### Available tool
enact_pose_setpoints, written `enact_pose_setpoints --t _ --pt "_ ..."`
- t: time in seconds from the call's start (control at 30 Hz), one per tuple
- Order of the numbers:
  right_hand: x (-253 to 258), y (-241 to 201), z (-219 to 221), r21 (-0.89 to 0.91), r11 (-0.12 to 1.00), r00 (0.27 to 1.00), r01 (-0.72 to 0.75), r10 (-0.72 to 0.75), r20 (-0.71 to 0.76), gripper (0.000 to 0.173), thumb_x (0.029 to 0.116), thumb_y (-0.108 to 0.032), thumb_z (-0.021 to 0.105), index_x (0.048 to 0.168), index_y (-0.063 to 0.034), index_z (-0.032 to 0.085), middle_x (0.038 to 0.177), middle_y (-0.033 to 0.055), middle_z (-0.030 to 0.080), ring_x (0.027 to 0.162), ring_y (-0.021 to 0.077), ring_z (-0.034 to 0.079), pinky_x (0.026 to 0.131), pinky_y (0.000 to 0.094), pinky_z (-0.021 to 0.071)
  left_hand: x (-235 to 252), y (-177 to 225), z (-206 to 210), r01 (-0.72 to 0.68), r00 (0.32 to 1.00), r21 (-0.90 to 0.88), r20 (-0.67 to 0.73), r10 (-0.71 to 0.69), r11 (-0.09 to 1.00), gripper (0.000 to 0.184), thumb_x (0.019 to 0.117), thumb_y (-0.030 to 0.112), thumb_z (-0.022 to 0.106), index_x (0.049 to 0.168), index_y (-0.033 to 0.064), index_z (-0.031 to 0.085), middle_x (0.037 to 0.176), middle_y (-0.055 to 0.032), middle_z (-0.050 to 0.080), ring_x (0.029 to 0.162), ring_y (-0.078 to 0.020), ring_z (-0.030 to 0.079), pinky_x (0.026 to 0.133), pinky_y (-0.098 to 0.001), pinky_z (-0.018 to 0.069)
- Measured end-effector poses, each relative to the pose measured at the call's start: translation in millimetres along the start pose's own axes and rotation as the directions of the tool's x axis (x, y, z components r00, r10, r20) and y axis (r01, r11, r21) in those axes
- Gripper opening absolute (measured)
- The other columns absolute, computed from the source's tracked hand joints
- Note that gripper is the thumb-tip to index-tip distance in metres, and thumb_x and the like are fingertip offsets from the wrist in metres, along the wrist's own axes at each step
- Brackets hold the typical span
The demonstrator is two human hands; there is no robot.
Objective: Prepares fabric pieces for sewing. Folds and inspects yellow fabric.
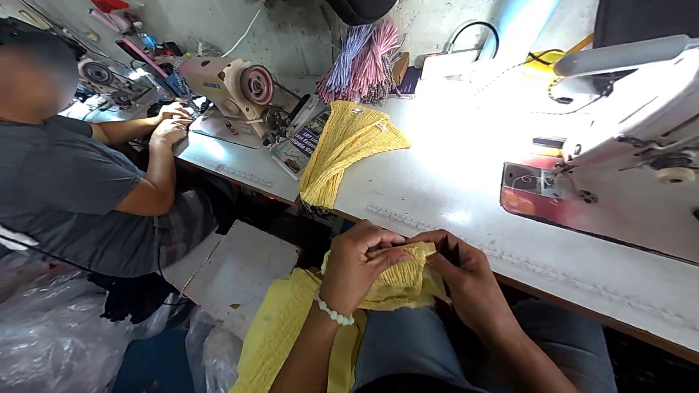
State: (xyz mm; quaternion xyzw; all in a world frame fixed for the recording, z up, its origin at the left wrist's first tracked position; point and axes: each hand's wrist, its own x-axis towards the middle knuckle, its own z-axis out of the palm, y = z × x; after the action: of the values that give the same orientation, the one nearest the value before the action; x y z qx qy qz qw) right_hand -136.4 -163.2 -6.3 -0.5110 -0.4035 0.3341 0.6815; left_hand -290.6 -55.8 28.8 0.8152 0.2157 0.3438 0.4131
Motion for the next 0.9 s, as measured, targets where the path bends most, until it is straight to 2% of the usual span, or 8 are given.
enact_pose_setpoints --t 0.13,0.2,0.3,0.4,0.5,0.63,0.77,0.9 --pt "3.0 1.2 -4.0 -0.039 0.999 0.999 -0.020 0.019 -0.044 0.020 0.0952 -0.002 0.053 0.104 -0.0091 0.070 0.082 -0.0100 0.068 0.072 -0.0029 0.064 0.064 0.0125 0.0537 -4.3 2.9 -8.0 -0.052 0.998 0.123 0.052 0.046 0.991 0.029 0.0875 0.023 0.080 0.105 0.0000 0.077 0.092 -0.0075 0.070 0.084 -0.0045 0.065 0.077 -0.0146 0.0537" --pt "4.8 3.7 -6.2 -0.060 0.998 0.997 -0.012 0.007 -0.074 0.022 0.0951 0.000 0.051 0.104 -0.0075 0.069 0.082 -0.0098 0.068 0.073 -0.0032 0.064 0.066 0.0123 0.0533 -6.9 3.0 -8.0 -0.076 0.996 0.129 0.049 0.070 0.989 0.023 0.0869 0.020 0.080 0.099 0.0009 0.078 0.089 -0.0071 0.070 0.084 -0.0046 0.066 0.078 -0.0145 0.0532" --pt "10.6 3.6 -5.3 -0.133 0.991 0.994 -0.005 -0.010 -0.112 0.011 0.0990 -0.009 0.057 0.099 -0.0082 0.068 0.078 -0.0106 0.065 0.069 -0.0057 0.061 0.063 0.0097 0.0509 -11.0 13.4 -7.3 -0.143 0.990 0.013 -0.001 0.143 0.990 0.018 0.0892 0.018 0.079 0.092 0.0008 0.075 0.089 -0.0051 0.070 0.087 -0.0036 0.064 0.077 -0.0147 0.0526" --pt "14.3 3.0 -1.1 -0.169 0.985 0.991 0.038 -0.059 -0.122 0.009 0.1000 -0.014 0.060 0.096 -0.0091 0.066 0.076 -0.0105 0.064 0.066 -0.0069 0.060 0.060 0.0089 0.0502 -14.8 32.8 -5.8 -0.169 0.985 -0.167 0.009 0.173 0.971 0.019 0.0954 0.017 0.072 0.096 -0.0017 0.068 0.097 -0.0071 0.070 0.097 -0.0065 0.067 0.085 -0.0185 0.0563" --pt "9.6 -1.3 2.1 -0.130 0.980 0.987 0.152 -0.158 -0.032 0.007 0.0984 -0.010 0.062 0.101 -0.0079 0.068 0.083 -0.0116 0.068 0.071 -0.0081 0.063 0.064 0.0088 0.0527 -10.1 31.9 0.7 -0.072 0.996 -0.138 -0.056 0.065 0.988 0.019 0.0947 0.014 0.072 0.098 -0.0047 0.070 0.093 -0.0059 0.070 0.085 -0.0013 0.065 0.075 -0.0149 0.0546" --pt "1.4 -6.7 2.1 -0.162 0.956 0.969 0.246 -0.240 0.057 0.017 0.0903 -0.002 0.057 0.102 -0.0043 0.069 0.078 -0.0128 0.064 0.065 -0.0140 0.052 0.059 0.0030 0.0431 -4.6 17.7 6.1 0.018 0.995 -0.126 -0.092 -0.030 0.992 0.018 0.0902 0.013 0.076 0.097 -0.0037 0.072 0.088 -0.0025 0.068 0.074 0.0022 0.059 0.066 -0.0118 0.0502" --pt "-0.2 -7.1 -5.7 -0.232 0.917 0.945 0.325 -0.303 0.123 0.013 0.0978 -0.010 0.059 0.102 -0.0032 0.069 0.084 -0.0092 0.067 0.071 -0.0146 0.054 0.064 0.0021 0.0446 -4.9 16.3 4.0 0.010 0.996 -0.088 -0.088 -0.018 0.996 0.019 0.0888 0.016 0.079 0.091 -0.0022 0.073 0.085 -0.0031 0.066 0.073 0.0015 0.059 0.064 -0.0111 0.0495" --pt "0.9 -7.5 -6.3 -0.265 0.891 0.927 0.370 -0.335 0.168 0.015 0.0979 -0.010 0.058 0.098 -0.0004 0.069 0.085 -0.0051 0.067 0.071 -0.0141 0.053 0.065 0.0016 0.0436 -4.7 16.7 2.3 -0.030 0.994 -0.055 -0.109 0.024 0.998 0.020 0.0872 0.017 0.081 0.090 -0.0017 0.074 0.087 -0.0039 0.067 0.079 0.0002 0.062 0.068 -0.0118 0.0518"
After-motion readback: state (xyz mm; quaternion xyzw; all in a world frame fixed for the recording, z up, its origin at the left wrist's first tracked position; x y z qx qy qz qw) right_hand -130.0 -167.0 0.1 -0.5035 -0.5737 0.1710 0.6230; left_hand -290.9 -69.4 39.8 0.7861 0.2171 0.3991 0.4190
